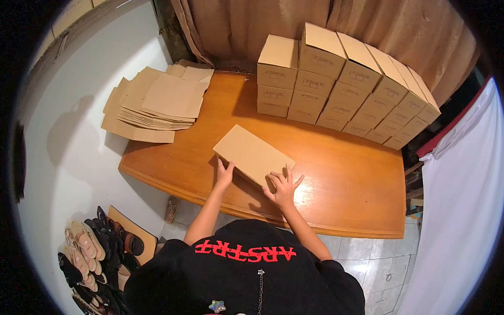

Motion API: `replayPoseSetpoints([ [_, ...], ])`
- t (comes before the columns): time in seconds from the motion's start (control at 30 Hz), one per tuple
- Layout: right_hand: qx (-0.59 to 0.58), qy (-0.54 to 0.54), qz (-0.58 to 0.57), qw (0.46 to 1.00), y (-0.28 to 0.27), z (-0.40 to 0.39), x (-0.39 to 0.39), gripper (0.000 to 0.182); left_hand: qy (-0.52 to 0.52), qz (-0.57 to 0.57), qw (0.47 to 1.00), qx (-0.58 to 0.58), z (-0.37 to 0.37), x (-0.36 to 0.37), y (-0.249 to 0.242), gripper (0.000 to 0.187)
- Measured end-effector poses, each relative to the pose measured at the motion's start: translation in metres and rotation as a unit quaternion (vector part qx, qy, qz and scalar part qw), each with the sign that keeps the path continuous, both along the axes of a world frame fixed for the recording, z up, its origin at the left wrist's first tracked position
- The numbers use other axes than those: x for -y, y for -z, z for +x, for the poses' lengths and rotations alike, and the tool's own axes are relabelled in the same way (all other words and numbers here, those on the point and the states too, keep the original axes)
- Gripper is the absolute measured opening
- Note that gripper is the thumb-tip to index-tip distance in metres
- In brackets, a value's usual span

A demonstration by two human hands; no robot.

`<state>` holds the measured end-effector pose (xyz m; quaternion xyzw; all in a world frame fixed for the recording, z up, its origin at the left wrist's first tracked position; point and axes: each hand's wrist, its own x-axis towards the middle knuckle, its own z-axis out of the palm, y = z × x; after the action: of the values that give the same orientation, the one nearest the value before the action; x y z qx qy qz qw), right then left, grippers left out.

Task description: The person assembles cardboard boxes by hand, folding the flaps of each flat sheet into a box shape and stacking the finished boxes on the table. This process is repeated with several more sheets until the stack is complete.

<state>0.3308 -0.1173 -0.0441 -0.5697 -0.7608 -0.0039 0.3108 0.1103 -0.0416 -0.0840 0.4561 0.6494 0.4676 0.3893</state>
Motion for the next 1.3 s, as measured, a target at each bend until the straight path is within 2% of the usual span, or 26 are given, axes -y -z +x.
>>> replayPoseSetpoints([
  [0.03,0.000,-0.017,-0.005,1.000,-0.005,0.004,0.000,0.037,0.031,0.013,0.999,0.039,-0.008,-0.006,-0.003,0.088],
  [0.07,-0.031,-0.011,0.006,0.999,-0.006,0.007,-0.004,0.039,-0.008,0.011,1.000,0.002,-0.013,-0.022,0.020,0.072],
  [0.13,-0.094,0.003,0.024,0.995,-0.007,0.012,-0.015,0.043,-0.063,0.004,0.998,-0.002,-0.020,-0.030,0.009,0.062],
  [0.17,-0.081,0.048,0.049,0.994,-0.007,0.014,-0.022,0.051,-0.083,0.003,0.996,-0.008,-0.022,-0.029,0.001,0.056],
  [0.27,-0.315,0.022,-0.118,0.942,0.021,0.021,-0.044,0.053,0.007,-0.027,0.999,0.036,-0.026,-0.028,0.014,0.058],
  [0.3,-0.374,-0.034,-0.250,0.893,0.020,0.023,-0.046,0.055,0.013,-0.040,0.999,0.020,-0.020,-0.022,0.029,0.060],
  [0.37,-0.407,-0.049,-0.264,0.873,0.017,0.011,-0.043,0.055,0.078,-0.108,0.991,0.024,0.003,0.027,-0.037,0.072],
  [0.4,-0.424,-0.056,-0.269,0.863,0.017,0.004,-0.042,0.055,0.126,-0.009,0.988,0.093,0.007,0.027,0.003,0.079],
  [0.43,-0.403,-0.064,-0.291,0.865,0.022,-0.001,-0.043,0.053,0.123,-0.076,0.989,0.011,0.008,0.033,0.010,0.082],
  [0.53,-0.400,-0.057,-0.294,0.866,-0.003,-0.029,-0.047,0.053,0.069,0.004,0.987,0.145,0.007,0.038,-0.006,0.087],
  [0.57,-0.397,-0.075,-0.257,0.878,-0.007,-0.038,-0.052,0.057,0.051,0.020,0.988,0.145,-0.002,0.029,0.002,0.086],
  [0.6,-0.387,-0.094,-0.205,0.894,-0.013,-0.048,-0.060,0.060,0.066,0.035,0.982,0.176,-0.013,0.022,-0.010,0.086],
  [0.7,-0.332,-0.134,-0.052,0.932,-0.053,-0.078,-0.088,0.067,0.087,0.059,0.956,0.273,-0.041,0.000,-0.086,0.082],
  [0.77,-0.277,-0.145,0.041,0.949,-0.109,-0.092,-0.106,0.069,0.143,0.155,0.948,0.238,-0.060,-0.034,-0.114,0.085],
  [0.87,-0.283,-0.106,0.143,0.942,-0.151,-0.096,-0.150,0.068,0.261,0.287,0.903,0.186,-0.069,-0.086,-0.168,0.094],
  [0.93,-0.302,-0.068,0.172,0.935,-0.176,-0.090,-0.175,0.067,0.324,0.312,0.876,0.174,-0.061,-0.120,-0.200,0.101],
  [1.07,-0.326,0.014,0.186,0.927,-0.224,-0.074,-0.217,0.061,0.311,0.280,0.904,0.090,-0.020,-0.196,-0.240,0.107],
  [1.13,-0.295,0.060,0.221,0.928,-0.231,-0.061,-0.243,0.059,0.320,0.304,0.893,0.093,0.000,-0.229,-0.248,0.100],
  [1.3,-0.269,0.140,0.217,0.928,-0.211,-0.026,-0.287,0.060,0.309,0.340,0.886,-0.063,0.030,-0.281,-0.239,0.083],
])
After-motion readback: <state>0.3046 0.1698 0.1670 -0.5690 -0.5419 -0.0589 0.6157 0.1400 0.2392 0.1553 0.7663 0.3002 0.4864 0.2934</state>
